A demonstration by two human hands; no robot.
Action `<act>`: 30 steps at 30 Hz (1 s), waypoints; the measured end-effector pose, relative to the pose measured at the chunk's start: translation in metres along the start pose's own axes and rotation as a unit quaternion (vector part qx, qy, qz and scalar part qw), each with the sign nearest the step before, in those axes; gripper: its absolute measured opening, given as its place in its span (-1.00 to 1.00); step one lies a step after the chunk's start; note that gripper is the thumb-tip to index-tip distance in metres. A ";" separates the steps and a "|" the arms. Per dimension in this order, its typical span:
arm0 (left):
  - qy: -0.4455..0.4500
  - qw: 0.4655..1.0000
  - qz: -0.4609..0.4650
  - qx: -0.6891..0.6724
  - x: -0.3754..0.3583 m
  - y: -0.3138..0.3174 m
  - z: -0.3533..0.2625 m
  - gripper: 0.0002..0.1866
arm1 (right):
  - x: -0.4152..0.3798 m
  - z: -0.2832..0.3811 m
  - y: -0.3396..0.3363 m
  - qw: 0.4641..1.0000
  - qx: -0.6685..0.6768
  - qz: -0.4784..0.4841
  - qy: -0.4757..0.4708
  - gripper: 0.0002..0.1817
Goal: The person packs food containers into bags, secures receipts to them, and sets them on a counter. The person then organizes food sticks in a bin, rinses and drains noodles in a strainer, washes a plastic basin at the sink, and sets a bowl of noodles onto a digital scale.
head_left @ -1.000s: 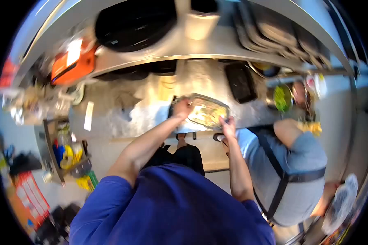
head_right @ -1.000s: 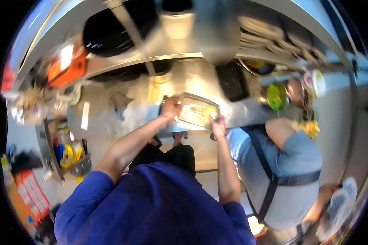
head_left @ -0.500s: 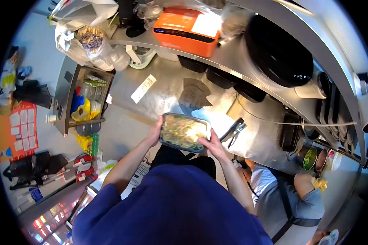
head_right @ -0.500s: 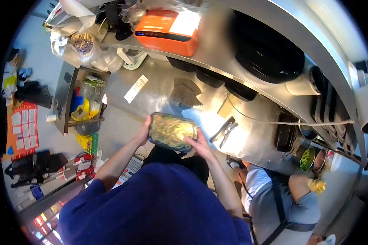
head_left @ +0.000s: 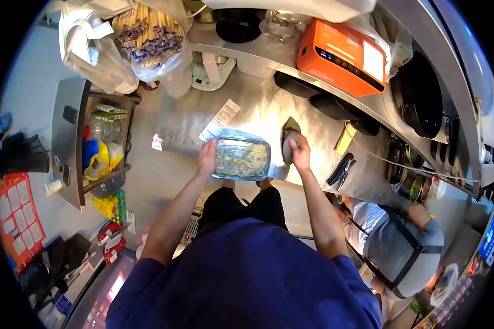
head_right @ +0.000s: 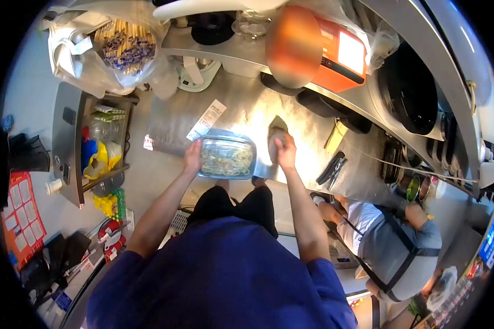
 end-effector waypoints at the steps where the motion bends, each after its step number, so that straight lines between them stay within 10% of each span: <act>1: 0.010 1.000 0.015 0.021 0.004 0.015 -0.008 -0.50 | -0.017 0.018 -0.012 0.944 0.249 0.102 0.191 -0.61; 3: 0.017 0.999 0.032 0.036 0.007 0.041 -0.013 -0.49 | -0.047 0.051 -0.026 0.956 0.202 0.140 0.159 -0.57; 5: -0.055 0.996 0.032 0.070 0.011 0.058 0.007 -0.46 | -0.073 0.103 -0.004 0.978 -0.133 0.066 -0.145 -0.54; 9: 0.010 0.997 0.060 0.039 0.025 0.090 0.016 -0.41 | -0.065 0.131 0.014 0.957 -0.281 -0.031 -0.059 -0.47; 17: -0.069 0.997 0.032 -0.002 0.042 0.085 0.053 -0.40 | -0.058 0.185 0.044 0.951 -0.159 0.217 -0.155 -0.44; 21: -0.059 0.994 0.025 -0.089 0.023 0.116 0.004 -0.47 | -0.003 0.123 -0.021 0.940 -0.321 -0.096 -0.059 -0.41; 25: -0.034 0.998 0.011 -0.052 0.043 0.107 0.028 -0.44 | 0.027 0.029 -0.017 0.973 0.149 0.054 0.168 -0.20; 26: -0.086 0.995 -0.026 -0.044 0.029 0.105 0.016 -0.43 | 0.018 0.016 -0.002 0.863 0.437 0.100 0.232 -0.12; 30: -0.205 0.943 0.055 -0.258 -0.008 0.135 -0.010 -0.44 | -0.045 0.057 -0.041 0.748 0.571 0.069 0.332 -0.38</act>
Point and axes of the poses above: each hand's wrist, its own x-axis towards the middle knuckle, its own y-axis out of the palm, z = x × y, the point moved 8 cm from there along x, towards the middle knuckle, and after that the axes turned 15 degrees about -x, right-handed, at the moved point
